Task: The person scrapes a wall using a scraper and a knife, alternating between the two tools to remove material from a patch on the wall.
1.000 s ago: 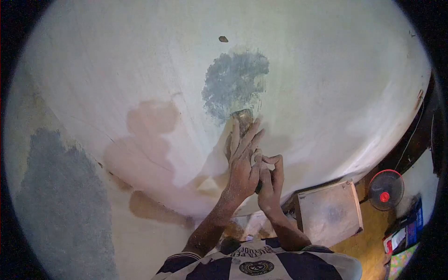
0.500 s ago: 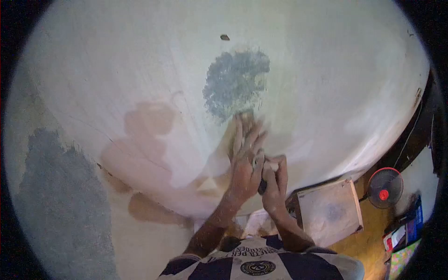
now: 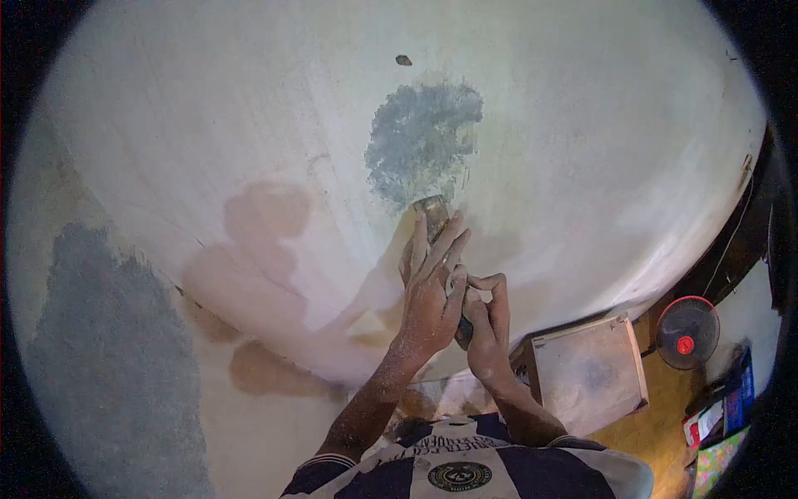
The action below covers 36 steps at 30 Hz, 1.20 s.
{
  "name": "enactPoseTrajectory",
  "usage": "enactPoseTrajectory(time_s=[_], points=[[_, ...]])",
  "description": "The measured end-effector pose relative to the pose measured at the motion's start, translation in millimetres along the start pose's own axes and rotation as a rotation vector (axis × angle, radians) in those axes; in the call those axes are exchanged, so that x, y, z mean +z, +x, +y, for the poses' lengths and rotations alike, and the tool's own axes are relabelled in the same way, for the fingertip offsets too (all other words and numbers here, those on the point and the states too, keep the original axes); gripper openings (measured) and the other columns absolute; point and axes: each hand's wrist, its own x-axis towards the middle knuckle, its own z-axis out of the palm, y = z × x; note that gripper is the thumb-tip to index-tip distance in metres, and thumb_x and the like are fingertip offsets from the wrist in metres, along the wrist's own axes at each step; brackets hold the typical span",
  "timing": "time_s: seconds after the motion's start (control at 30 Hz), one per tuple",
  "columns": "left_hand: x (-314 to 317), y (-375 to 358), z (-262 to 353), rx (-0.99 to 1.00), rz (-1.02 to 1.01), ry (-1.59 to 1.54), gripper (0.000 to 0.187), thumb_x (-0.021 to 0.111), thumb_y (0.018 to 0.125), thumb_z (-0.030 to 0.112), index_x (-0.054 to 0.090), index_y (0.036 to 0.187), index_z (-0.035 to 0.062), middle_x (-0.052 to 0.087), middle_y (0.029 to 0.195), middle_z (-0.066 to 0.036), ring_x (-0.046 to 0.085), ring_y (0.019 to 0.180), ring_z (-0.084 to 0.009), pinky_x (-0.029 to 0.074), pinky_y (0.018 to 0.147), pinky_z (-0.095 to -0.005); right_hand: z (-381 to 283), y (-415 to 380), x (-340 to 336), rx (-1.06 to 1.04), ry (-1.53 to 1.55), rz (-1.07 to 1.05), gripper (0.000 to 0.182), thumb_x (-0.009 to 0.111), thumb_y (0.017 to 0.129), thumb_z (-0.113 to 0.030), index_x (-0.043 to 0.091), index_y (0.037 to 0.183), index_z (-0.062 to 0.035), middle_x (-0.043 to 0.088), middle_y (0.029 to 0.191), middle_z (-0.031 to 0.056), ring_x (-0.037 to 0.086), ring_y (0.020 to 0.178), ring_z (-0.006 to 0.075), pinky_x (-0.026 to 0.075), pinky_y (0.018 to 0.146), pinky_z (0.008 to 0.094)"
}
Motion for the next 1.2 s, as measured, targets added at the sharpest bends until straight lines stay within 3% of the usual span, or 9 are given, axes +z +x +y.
enactPoseTrajectory(time_s=[0.23, 0.37, 0.47, 0.5, 0.77, 0.87, 1.07, 1.2], points=[[-3.6, -0.5, 4.8, -0.006, -0.03, -0.02, 0.047, 0.041, 0.098, 0.017, 0.047, 0.141, -0.0015, 0.029, 0.159, -0.012, 0.006, 0.15, -0.0388, 0.009, 0.117, -0.0564, -0.8, -8.9, -1.0, -0.005, 0.013, 0.015, 0.014, 0.04, 0.105, -0.016, 0.04, 0.117, -0.0087, 0.046, 0.066, -0.0032, 0.035, 0.055, 0.0022, 0.028, 0.047, 0.021], [-8.9, 28.5, 11.5, 0.065, 0.086, -0.042, 0.05, 0.034, 0.104, 0.034, 0.051, 0.139, 0.0027, 0.03, 0.159, -0.011, 0.005, 0.151, -0.0361, 0.002, 0.118, -0.0547, -11.5, 7.9, 1.8, -0.087, -0.036, 0.024, 0.014, 0.04, 0.105, -0.017, 0.04, 0.117, -0.0089, 0.046, 0.066, -0.0032, 0.036, 0.055, 0.0017, 0.028, 0.047, 0.0206], [-14.7, 30.3, 19.5, 0.11, 0.068, 0.002, 0.046, 0.039, 0.099, 0.016, 0.046, 0.14, -0.0029, 0.027, 0.159, -0.013, 0.004, 0.151, -0.0383, 0.009, 0.116, -0.0581, -22.2, 12.2, 7.4, -0.091, -0.012, 0.038, 0.013, 0.041, 0.105, -0.017, 0.041, 0.116, -0.0088, 0.047, 0.066, -0.0033, 0.036, 0.055, 0.0013, 0.028, 0.046, 0.0203], [-7.8, 19.4, 20.5, 0.0, 0.051, -0.089, 0.047, 0.04, 0.098, 0.016, 0.045, 0.141, -0.0027, 0.027, 0.159, -0.013, 0.003, 0.151, -0.0385, 0.008, 0.116, -0.0592, -14.5, 6.3, 2.0, -0.076, 0.001, 0.026, 0.013, 0.041, 0.105, -0.016, 0.041, 0.115, -0.0087, 0.047, 0.066, -0.0033, 0.037, 0.054, 0.0011, 0.028, 0.046, 0.0202], [-19.4, 38.9, 24.0, 0.111, 0.016, 0.046, 0.05, 0.04, 0.101, 0.02, 0.041, 0.146, 0.0007, 0.024, 0.161, -0.012, 0.002, 0.15, -0.0411, 0.01, 0.117, -0.0576, -31.2, 18.6, 0.8, -0.103, 0.071, 0.009, 0.016, 0.045, 0.104, -0.018, 0.041, 0.116, -0.0082, 0.047, 0.065, -0.0036, 0.036, 0.054, 0.0013, 0.028, 0.045, 0.021], [-9.1, 23.2, 17.4, 0.069, 0.0, 0.005, 0.05, 0.039, 0.102, 0.023, 0.039, 0.148, 0.0041, 0.024, 0.161, -0.011, 0.003, 0.15, -0.041, 0.01, 0.117, -0.057, -26.0, 11.4, -15.5, -0.008, 0.013, -0.022, 0.024, 0.054, 0.1, -0.017, 0.042, 0.118, -0.0091, 0.049, 0.068, -0.0027, 0.041, 0.058, 0.0033, 0.032, 0.049, 0.0216], [0.6, 16.2, 13.9, 0.013, -0.035, -0.186, 0.054, 0.042, 0.102, 0.032, 0.036, 0.151, 0.0107, 0.024, 0.161, -0.01, 0.003, 0.15, -0.0395, 0.011, 0.118, -0.0554, -27.0, 7.3, -44.9, -0.171, -0.308, -0.028, 0.048, 0.071, 0.087, -0.008, 0.041, 0.124, -0.0095, 0.055, 0.079, 0.0009, 0.048, 0.07, 0.0078, 0.042, 0.064, 0.0228], [5.8, 13.8, 13.9, 0.011, -0.053, -0.291, 0.054, 0.045, 0.101, 0.032, 0.04, 0.15, 0.0106, 0.028, 0.16, -0.01, 0.006, 0.15, -0.0398, 0.015, 0.118, -0.0547, -29.6, 5.2, -56.4, -0.155, -0.454, 0.011, 0.045, 0.07, 0.088, -0.006, 0.042, 0.123, -0.0074, 0.058, 0.082, 0.0041, 0.049, 0.069, 0.0079, 0.043, 0.062, 0.0232]])
